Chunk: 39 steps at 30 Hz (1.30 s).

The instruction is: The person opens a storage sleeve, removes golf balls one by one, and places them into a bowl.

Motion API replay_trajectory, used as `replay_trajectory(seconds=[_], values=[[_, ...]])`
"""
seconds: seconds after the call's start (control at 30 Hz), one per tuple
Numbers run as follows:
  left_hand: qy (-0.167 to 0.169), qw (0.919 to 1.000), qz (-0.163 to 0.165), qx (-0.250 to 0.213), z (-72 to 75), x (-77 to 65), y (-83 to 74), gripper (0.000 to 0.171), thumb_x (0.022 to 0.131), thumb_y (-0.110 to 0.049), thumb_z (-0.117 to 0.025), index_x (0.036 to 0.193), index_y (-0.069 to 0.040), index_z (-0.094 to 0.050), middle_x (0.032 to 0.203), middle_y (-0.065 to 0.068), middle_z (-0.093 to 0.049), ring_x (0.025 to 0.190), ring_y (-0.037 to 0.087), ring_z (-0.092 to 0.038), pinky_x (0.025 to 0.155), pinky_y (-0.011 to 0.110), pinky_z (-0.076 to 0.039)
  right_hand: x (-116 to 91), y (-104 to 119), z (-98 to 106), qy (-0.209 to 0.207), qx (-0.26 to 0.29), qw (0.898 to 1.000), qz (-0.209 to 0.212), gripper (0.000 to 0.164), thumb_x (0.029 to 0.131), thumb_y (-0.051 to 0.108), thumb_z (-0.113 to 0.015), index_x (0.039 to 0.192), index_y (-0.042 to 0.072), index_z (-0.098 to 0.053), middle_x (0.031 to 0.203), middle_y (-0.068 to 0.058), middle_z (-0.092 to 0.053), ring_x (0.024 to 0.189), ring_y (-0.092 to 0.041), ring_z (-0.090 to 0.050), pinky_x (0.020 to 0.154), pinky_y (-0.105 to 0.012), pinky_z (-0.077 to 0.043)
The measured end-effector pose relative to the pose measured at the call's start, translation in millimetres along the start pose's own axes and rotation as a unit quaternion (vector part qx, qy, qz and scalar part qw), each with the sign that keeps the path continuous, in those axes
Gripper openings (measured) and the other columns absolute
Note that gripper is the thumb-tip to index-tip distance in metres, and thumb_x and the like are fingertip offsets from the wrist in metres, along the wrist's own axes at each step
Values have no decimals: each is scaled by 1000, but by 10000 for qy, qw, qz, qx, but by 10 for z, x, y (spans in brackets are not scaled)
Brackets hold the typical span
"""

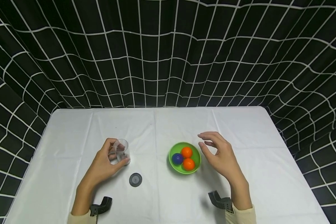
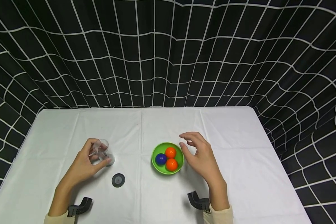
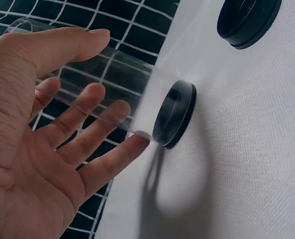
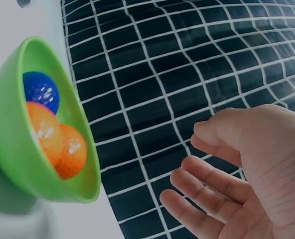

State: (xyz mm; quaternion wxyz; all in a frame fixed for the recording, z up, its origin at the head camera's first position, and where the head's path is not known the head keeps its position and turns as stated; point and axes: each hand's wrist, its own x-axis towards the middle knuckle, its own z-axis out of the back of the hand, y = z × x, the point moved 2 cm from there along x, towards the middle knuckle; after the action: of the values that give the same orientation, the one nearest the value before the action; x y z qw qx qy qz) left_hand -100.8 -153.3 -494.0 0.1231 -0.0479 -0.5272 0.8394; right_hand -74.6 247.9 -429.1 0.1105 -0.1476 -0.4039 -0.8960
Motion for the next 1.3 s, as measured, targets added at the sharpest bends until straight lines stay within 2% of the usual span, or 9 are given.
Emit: replay_trajectory(seconds=[0.4,0.47,0.57,0.67,0.77,0.9,1.0,1.17,1.3], values=[[92,9996,261,105,78,-58,18,55,85,-23,-91,124,-18,-52,122,4,-68,102,14,-71,91,22,-56,-75,-145,-46,-2,-277,9996,-110,26,95,2,-75,121,7,-74,122,-5,-72,112,-23,-72,97,-29,-60],[207,9993,286,78,88,-74,21,60,84,-24,-92,129,-19,-53,125,6,-67,105,17,-72,94,26,-58,-79,-160,-49,-11,-338,9994,-88,27,95,3,-76,121,8,-75,122,-4,-73,112,-23,-72,97,-28,-60],[405,9978,150,510,132,-104,8,70,84,-28,-92,141,-23,-51,134,6,-65,117,22,-71,103,38,-58,-78,-188,-40,-110,-431,9990,-10,27,94,2,-76,120,8,-75,122,-5,-73,112,-24,-72,101,-18,-57],[531,9914,-52,1191,222,-138,-17,78,87,-22,-88,153,-23,-47,145,6,-63,135,28,-62,116,50,-47,-71,-228,-24,-237,-503,9984,74,29,93,1,-76,121,8,-75,123,-6,-73,115,-27,-70,106,-6,-45],[494,9871,-69,1521,331,-172,-51,77,87,-8,-80,156,-17,-46,152,11,-59,147,34,-52,121,57,-38,-73,-281,-5,-298,-592,9978,74,31,93,2,-76,123,7,-74,126,-8,-73,120,-29,-68,109,-5,-38],[52,9814,51,1917,450,-162,-95,67,91,-6,-73,154,-14,-51,154,17,-56,148,42,-48,122,63,-35,-101,-366,19,-290,-864,9958,-19,35,93,3,-76,128,8,-72,133,-9,-71,128,-32,-65,114,-32,-47],[-480,9701,-102,2377,495,-105,-108,59,93,-10,-73,150,-13,-56,154,20,-55,149,46,-44,124,68,-29,-118,-426,33,-275,-1071,9939,-43,38,93,5,-75,131,9,-71,140,-11,-68,133,-35,-61,112,-54,-47],[-1231,9430,-621,3028,512,-44,-76,57,91,-16,-76,146,-12,-61,154,22,-55,152,48,-39,127,68,-21,-144,-493,58,-314,-1314,9908,-8,43,93,7,-75,136,11,-70,149,-12,-63,140,-38,-56,114,-60,-45],[-1480,9338,-689,3184,515,-49,-26,61,89,-21,-77,147,-14,-60,158,21,-52,155,46,-36,130,66,-15,-155,-519,78,-408,-1328,9903,91,47,92,7,-76,138,11,-68,152,-15,-60,141,-41,-54,116,-62,-42]])
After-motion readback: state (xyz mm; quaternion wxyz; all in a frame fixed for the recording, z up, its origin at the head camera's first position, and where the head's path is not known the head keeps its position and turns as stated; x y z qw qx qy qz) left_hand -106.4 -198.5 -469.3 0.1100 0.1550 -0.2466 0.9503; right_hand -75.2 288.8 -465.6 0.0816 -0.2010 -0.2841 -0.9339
